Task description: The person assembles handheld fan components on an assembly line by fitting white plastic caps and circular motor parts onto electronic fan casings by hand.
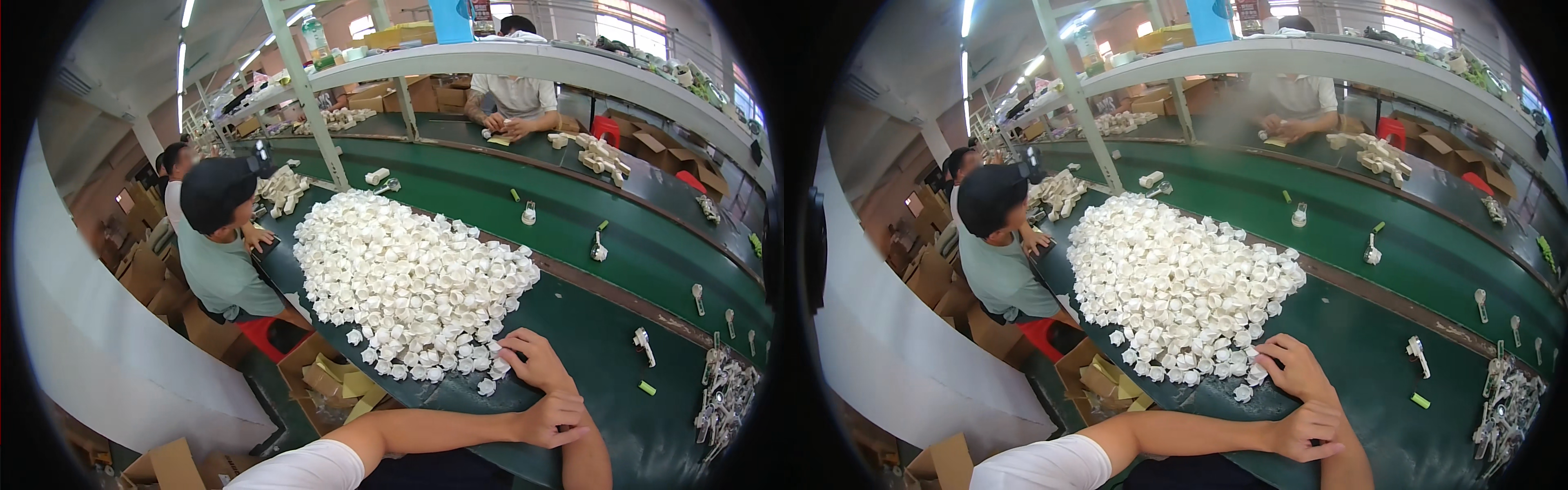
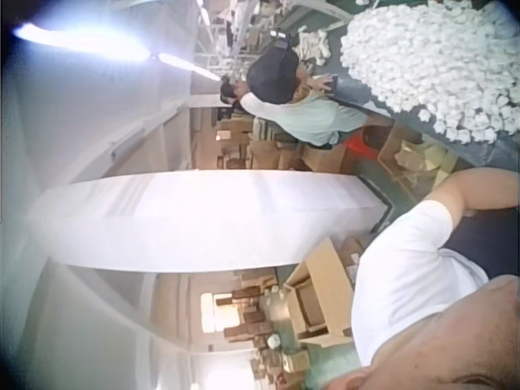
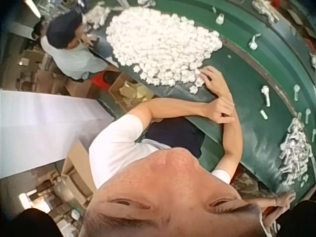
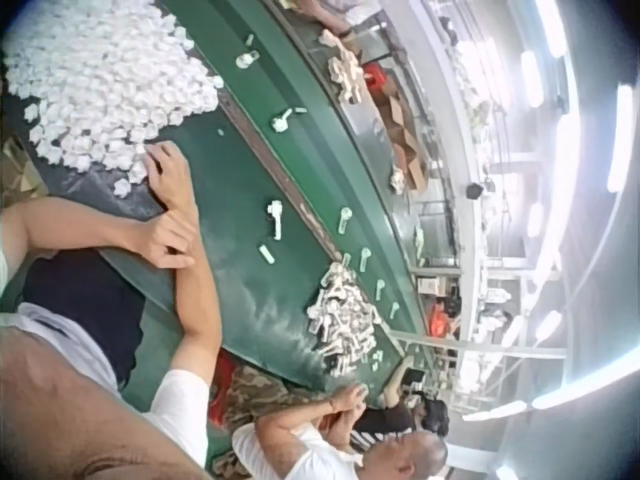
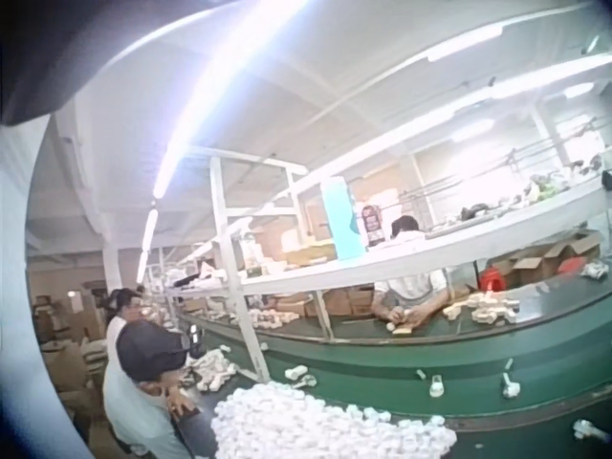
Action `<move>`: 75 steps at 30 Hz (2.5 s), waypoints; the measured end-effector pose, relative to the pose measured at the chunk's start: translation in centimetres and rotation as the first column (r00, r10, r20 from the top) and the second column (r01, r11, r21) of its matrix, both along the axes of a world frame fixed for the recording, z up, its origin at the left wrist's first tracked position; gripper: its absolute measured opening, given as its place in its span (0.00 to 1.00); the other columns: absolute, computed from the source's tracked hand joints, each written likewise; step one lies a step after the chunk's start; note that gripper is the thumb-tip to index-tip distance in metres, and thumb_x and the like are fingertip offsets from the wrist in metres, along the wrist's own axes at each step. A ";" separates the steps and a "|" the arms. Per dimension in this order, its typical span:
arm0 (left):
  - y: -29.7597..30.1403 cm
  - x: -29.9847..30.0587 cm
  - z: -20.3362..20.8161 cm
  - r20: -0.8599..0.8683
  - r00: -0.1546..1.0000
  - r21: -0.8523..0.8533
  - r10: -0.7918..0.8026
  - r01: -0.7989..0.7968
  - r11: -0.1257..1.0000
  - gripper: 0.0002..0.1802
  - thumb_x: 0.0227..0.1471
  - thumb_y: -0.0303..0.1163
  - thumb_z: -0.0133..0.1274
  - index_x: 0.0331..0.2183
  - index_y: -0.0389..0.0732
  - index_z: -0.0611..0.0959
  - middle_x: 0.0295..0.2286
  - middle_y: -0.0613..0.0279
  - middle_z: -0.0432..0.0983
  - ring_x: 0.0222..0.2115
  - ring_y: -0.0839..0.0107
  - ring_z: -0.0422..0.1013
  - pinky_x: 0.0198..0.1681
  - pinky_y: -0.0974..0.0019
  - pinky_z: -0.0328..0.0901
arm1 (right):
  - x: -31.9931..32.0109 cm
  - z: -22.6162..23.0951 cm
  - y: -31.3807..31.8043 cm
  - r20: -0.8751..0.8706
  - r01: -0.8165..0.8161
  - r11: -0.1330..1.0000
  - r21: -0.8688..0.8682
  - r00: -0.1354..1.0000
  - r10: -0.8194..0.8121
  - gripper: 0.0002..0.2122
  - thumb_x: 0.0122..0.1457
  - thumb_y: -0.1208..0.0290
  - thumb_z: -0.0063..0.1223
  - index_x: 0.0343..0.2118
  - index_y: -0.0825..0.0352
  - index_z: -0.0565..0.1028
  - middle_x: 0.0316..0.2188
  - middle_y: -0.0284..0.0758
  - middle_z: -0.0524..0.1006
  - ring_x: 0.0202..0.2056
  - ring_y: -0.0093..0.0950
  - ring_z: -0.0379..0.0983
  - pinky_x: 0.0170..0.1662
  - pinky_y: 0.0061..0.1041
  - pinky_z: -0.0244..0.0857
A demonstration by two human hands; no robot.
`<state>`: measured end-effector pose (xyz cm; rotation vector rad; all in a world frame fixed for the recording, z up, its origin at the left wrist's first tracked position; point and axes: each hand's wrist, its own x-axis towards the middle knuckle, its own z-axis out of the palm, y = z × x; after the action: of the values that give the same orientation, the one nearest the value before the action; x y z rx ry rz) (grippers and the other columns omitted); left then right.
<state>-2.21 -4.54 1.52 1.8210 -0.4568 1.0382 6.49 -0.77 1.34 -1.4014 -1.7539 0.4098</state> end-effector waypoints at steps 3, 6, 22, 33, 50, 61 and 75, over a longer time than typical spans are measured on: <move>-0.1 0.1 0.1 0.005 1.000 -0.025 0.014 -0.014 1.000 0.20 0.46 0.22 0.59 0.14 0.37 0.65 0.14 0.60 0.59 0.16 0.60 0.60 0.20 0.60 0.52 | -0.3 0.0 0.1 -0.053 0.019 0.999 0.036 0.998 -0.017 0.08 0.54 0.71 0.59 0.36 0.67 0.80 0.32 0.37 0.76 0.33 0.33 0.74 0.37 0.27 0.68; -0.1 0.0 0.2 -0.015 1.000 -0.028 0.020 -0.021 0.999 0.20 0.46 0.22 0.58 0.13 0.37 0.65 0.14 0.60 0.58 0.16 0.60 0.60 0.20 0.59 0.52 | -0.6 0.8 0.0 -0.064 0.020 0.999 0.033 0.998 -0.018 0.07 0.54 0.72 0.59 0.35 0.67 0.80 0.31 0.36 0.76 0.32 0.32 0.74 0.36 0.27 0.68; 0.4 1.0 0.0 -0.159 0.970 -0.131 0.182 -0.204 0.970 0.17 0.50 0.23 0.57 0.16 0.34 0.68 0.15 0.57 0.62 0.16 0.60 0.60 0.20 0.60 0.54 | 7.5 -0.1 -1.0 -0.719 0.035 0.845 -0.533 0.507 -0.475 0.11 0.60 0.72 0.51 0.23 0.73 0.74 0.13 0.29 0.69 0.11 0.16 0.60 0.11 0.16 0.44; 0.7 1.4 -0.7 -0.298 0.946 -0.203 0.129 -0.195 0.959 0.18 0.54 0.26 0.54 0.17 0.31 0.68 0.15 0.56 0.62 0.14 0.64 0.59 0.18 0.63 0.53 | 6.3 1.4 -1.1 -0.262 0.580 0.748 -0.321 0.705 -0.659 0.11 0.54 0.68 0.60 0.31 0.72 0.75 0.13 0.36 0.71 0.12 0.25 0.68 0.15 0.27 0.59; 0.3 1.7 -1.6 -0.323 0.935 -0.190 0.145 -0.214 0.958 0.19 0.54 0.26 0.54 0.17 0.31 0.66 0.14 0.56 0.61 0.14 0.66 0.57 0.19 0.64 0.53 | 6.1 -0.6 0.3 0.350 0.347 0.913 0.213 0.845 -0.403 0.15 0.49 0.76 0.59 0.42 0.63 0.77 0.44 0.39 0.72 0.46 0.42 0.67 0.48 0.35 0.64; 1.0 2.1 -1.4 -0.319 0.930 -0.214 0.180 -0.256 0.943 0.21 0.55 0.26 0.54 0.16 0.30 0.65 0.13 0.55 0.59 0.13 0.65 0.54 0.18 0.63 0.51 | 16.1 -0.4 -5.8 0.489 0.855 0.402 0.328 0.211 -0.847 0.12 0.57 0.78 0.45 0.44 0.66 0.75 0.38 0.42 0.74 0.42 0.43 0.70 0.44 0.41 0.65; 1.5 3.1 -2.5 -0.403 0.901 -0.469 0.161 -0.354 0.809 0.10 0.58 0.31 0.52 0.34 0.33 0.74 0.26 0.58 0.70 0.24 0.74 0.65 0.27 0.69 0.62 | 18.1 -3.7 -7.0 0.107 0.864 0.471 0.177 0.459 -0.882 0.12 0.60 0.77 0.46 0.46 0.68 0.72 0.35 0.40 0.75 0.35 0.38 0.74 0.40 0.36 0.69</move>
<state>0.86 -3.09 -1.01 1.5247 0.2956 0.8828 24.59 -7.76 -2.37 -2.0938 -0.8999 -0.4027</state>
